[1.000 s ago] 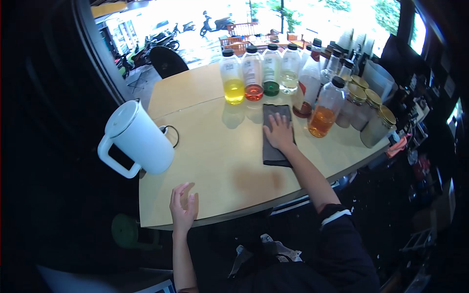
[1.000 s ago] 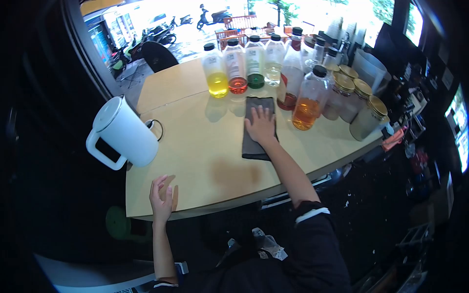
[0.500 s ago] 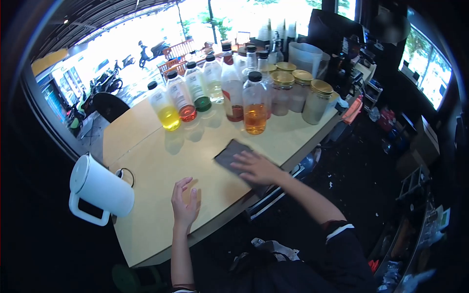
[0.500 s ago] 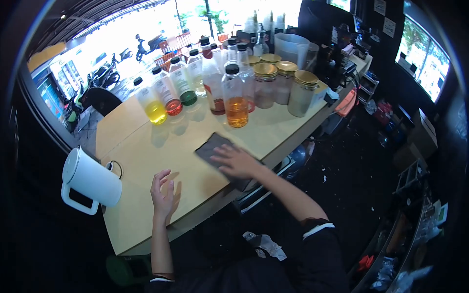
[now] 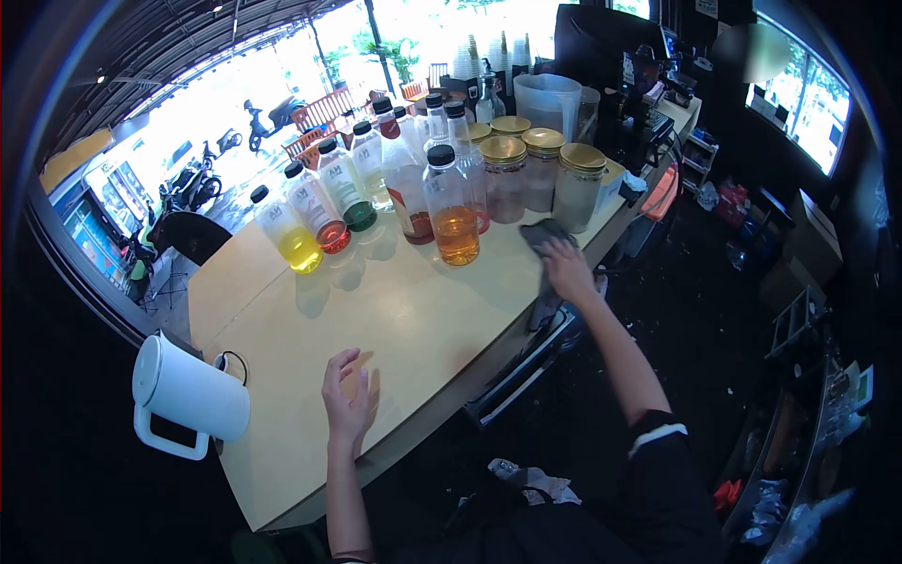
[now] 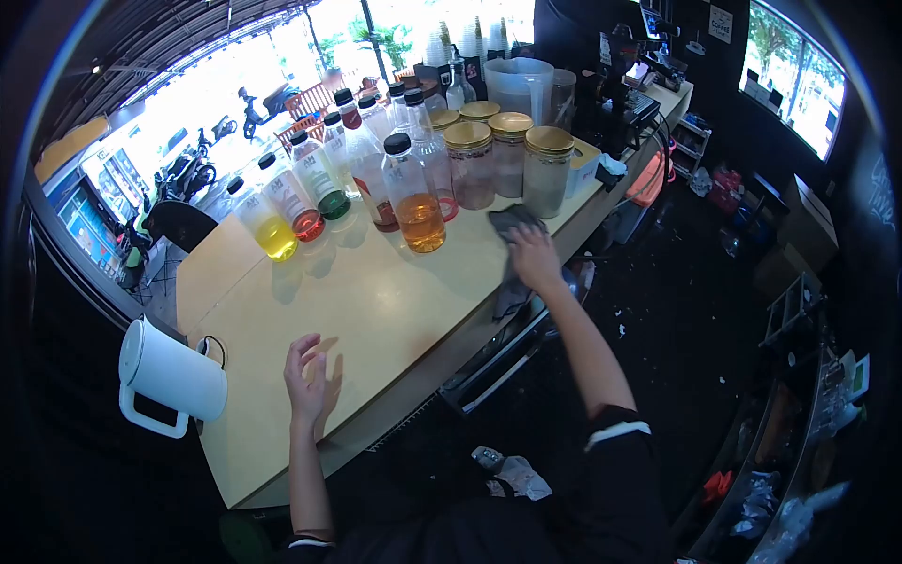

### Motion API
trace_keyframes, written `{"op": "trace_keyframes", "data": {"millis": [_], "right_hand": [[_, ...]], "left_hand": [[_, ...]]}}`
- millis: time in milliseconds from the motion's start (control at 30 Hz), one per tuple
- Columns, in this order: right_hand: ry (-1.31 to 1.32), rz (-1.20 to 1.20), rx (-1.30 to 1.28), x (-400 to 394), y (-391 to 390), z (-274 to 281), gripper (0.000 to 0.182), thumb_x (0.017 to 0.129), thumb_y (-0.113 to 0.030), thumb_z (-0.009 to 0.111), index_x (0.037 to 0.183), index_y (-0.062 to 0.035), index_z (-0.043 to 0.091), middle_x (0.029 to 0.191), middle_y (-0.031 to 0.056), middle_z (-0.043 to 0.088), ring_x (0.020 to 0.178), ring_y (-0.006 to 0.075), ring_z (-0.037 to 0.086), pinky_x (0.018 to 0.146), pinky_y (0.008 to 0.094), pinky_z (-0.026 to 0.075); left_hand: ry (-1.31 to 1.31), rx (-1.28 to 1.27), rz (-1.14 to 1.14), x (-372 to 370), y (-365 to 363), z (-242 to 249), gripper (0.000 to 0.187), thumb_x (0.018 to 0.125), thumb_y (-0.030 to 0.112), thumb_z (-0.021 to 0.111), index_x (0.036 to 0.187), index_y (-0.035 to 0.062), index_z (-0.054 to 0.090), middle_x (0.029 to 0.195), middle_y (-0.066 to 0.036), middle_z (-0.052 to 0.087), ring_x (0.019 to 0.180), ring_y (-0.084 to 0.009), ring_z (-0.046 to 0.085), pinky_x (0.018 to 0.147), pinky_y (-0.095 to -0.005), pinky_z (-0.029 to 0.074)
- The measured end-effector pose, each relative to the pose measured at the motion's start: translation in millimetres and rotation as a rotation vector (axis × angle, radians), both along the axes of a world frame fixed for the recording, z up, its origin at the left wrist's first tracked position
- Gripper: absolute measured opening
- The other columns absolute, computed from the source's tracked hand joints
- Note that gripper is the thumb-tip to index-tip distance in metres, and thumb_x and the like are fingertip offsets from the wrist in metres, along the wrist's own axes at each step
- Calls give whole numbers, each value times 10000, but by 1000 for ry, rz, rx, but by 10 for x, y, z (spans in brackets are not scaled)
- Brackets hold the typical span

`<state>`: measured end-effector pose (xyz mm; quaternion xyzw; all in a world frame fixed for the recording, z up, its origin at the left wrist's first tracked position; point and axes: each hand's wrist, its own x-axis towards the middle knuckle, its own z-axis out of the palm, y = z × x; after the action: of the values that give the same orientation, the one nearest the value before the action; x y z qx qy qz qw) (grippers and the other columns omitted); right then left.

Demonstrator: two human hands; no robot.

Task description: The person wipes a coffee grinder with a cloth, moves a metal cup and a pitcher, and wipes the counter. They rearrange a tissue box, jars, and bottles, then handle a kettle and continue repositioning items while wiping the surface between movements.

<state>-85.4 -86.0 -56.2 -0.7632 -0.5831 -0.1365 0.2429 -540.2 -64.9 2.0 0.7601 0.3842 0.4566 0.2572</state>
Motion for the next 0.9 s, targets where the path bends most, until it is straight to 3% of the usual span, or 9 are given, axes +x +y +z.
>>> {"op": "trace_keyframes", "data": {"millis": [33, 100, 167, 233, 300, 333, 500, 700, 900], "right_hand": [[32, 27, 145, 107, -107, -84, 414, 945, -340, 419, 1238, -69, 528, 1251, 223, 537, 1181, 386, 494, 1002, 464, 385], [311, -272, -234, 65, -382, 339, 331, 958, -265, 414, 1123, -14, 554, 1031, 263, 621, 973, 434, 593, 859, 496, 469], [348, -344, 39, -38, -483, 658, 306, 962, -250, 420, 1041, 18, 543, 880, 262, 640, 836, 461, 609, 747, 542, 483], [525, -213, 86, -58, -401, 811, 341, 958, -281, 426, 1132, -9, 533, 1093, 263, 609, 1023, 414, 587, 892, 474, 454], [371, 292, 381, -108, -170, 744, 460, 957, -365, 423, 1307, -70, 465, 1306, 232, 499, 1201, 384, 485, 1005, 472, 373], [222, 248, 137, -69, -50, 646, 545, 953, -437, 400, 1415, -150, 371, 1462, 153, 348, 1340, 343, 333, 1086, 513, 243], [16, 22, -318, -409, 253, 281, 579, 938, -490, 366, 1433, -192, 345, 1493, 113, 307, 1371, 365, 267, 1088, 573, 194], [-78, 420, -417, -2073, -96, 292, 574, 940, -444, 386, 1438, -166, 324, 1492, 133, 284, 1378, 395, 218, 1087, 594, 168], [-76, 560, -403, -3038, 1294, 349, 504, 963, -442, 306, 1435, -265, 331, 1387, 194, 428, 1362, 387, 266, 1088, 582, 186]], "left_hand": [[1, 2, 9, -83, 1, -7, 277, 864, 99, 565, 1131, 24, 558, 1126, -110, 591, 1069, -232, 570, 886, -363, 460], [-36, -34, 71, -267, -24, -32, 271, 873, 104, 562, 1132, 24, 558, 1133, -106, 588, 1080, -228, 566, 892, -359, 460], [-49, -51, 108, -400, -45, -28, 267, 881, 113, 559, 1132, 23, 558, 1135, -103, 587, 1081, -226, 566, 888, -358, 462], [-77, -64, 132, -507, -76, -29, 267, 884, 117, 557, 1134, 23, 557, 1132, -105, 586, 1080, -226, 567, 885, -358, 466], [-80, -56, 167, -590, -120, 1, 269, 885, 116, 555, 1137, 23, 557, 1133, -106, 585, 1080, -223, 567, 885, -354, 464], [-83, -46, 177, -647, -158, 11, 271, 885, 114, 554, 1140, 24, 556, 1133, -107, 585, 1080, -220, 567, 886, -351, 463], [-112, -31, 304, -1140, -402, -4, 276, 887, 110, 547, 1146, 15, 553, 1134, -110, 583, 1082, -217, 565, 893, -344, 456], [-152, -27, 541, -1847, -817, -139, 272, 896, 112, 539, 1147, 7, 548, 1137, -119, 582, 1077, -222, 568, 897, -344, 453], [-153, -30, 706, -2373, -1385, -152, 270, 905, 117, 541, 1145, -6, 538, 1139, -128, 577, 1065, -226, 572, 899, -340, 454]]}}
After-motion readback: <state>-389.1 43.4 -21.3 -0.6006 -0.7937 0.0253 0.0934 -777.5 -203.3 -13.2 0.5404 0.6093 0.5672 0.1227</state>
